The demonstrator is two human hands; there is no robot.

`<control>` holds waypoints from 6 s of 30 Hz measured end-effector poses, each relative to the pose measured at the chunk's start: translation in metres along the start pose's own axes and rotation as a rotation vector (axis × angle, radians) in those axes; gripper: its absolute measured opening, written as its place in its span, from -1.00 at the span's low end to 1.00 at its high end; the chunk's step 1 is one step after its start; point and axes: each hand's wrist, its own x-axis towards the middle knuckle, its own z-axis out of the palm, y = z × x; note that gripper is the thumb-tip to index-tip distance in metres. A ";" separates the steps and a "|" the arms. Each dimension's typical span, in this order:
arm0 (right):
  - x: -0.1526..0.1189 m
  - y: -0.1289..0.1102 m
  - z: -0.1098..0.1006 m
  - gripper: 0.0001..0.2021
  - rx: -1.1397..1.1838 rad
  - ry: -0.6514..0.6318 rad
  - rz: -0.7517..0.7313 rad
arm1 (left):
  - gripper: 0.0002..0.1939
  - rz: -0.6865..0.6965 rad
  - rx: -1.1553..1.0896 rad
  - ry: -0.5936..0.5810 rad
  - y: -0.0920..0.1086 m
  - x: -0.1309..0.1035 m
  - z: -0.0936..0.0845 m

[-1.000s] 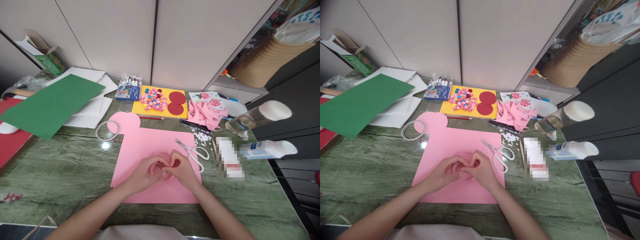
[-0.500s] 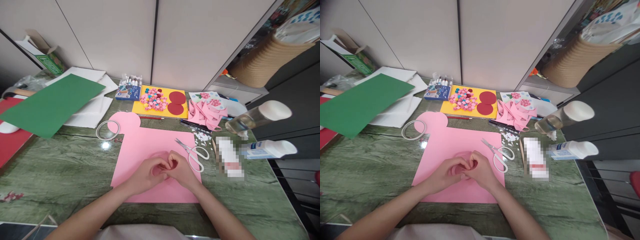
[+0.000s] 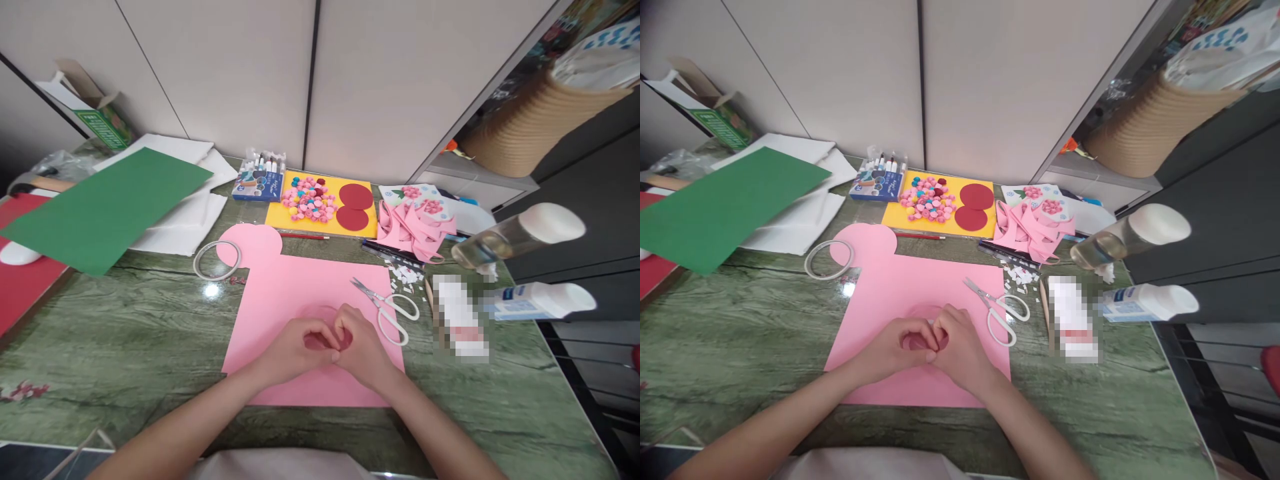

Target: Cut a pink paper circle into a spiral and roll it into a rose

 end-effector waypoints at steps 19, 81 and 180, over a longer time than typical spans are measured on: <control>0.001 0.003 -0.004 -0.95 0.257 0.148 0.088 | -0.86 0.038 0.050 0.346 0.008 0.004 -0.001; -0.001 0.011 -0.009 -0.89 -0.157 0.442 -0.158 | -0.64 0.171 0.030 0.144 0.009 -0.010 0.009; 0.000 0.005 0.001 -0.81 0.091 0.212 -0.068 | -0.78 0.019 -0.282 0.154 -0.004 0.004 0.008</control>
